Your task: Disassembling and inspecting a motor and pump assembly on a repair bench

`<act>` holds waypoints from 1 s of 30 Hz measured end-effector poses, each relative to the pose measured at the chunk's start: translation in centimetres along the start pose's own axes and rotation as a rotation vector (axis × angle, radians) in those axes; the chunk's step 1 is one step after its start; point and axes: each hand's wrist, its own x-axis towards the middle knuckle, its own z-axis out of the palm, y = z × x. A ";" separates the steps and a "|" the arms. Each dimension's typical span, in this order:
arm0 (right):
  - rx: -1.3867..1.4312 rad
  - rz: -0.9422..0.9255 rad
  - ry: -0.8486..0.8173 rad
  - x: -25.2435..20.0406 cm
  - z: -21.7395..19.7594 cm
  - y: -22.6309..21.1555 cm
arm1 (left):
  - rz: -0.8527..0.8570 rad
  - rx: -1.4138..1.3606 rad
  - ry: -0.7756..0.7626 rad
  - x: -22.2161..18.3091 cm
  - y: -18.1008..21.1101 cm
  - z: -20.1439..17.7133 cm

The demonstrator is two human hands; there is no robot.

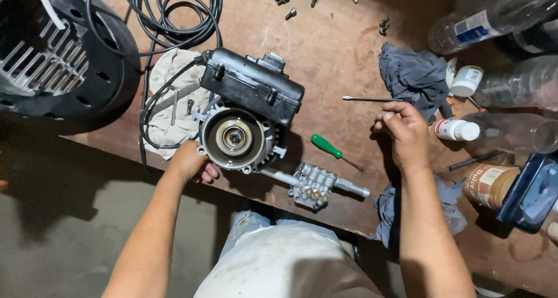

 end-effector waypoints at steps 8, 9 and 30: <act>-0.186 0.023 -0.004 -5.8 -5.6 2.3 | 0.037 0.020 -0.008 0.8 -1.3 0.4; -0.218 0.025 -0.014 -6.3 -5.9 2.4 | 0.041 0.019 0.000 0.9 -1.3 0.2; -0.881 0.050 -0.027 -8.7 -7.8 7.7 | 0.117 -0.006 -0.014 -0.2 -1.2 -0.5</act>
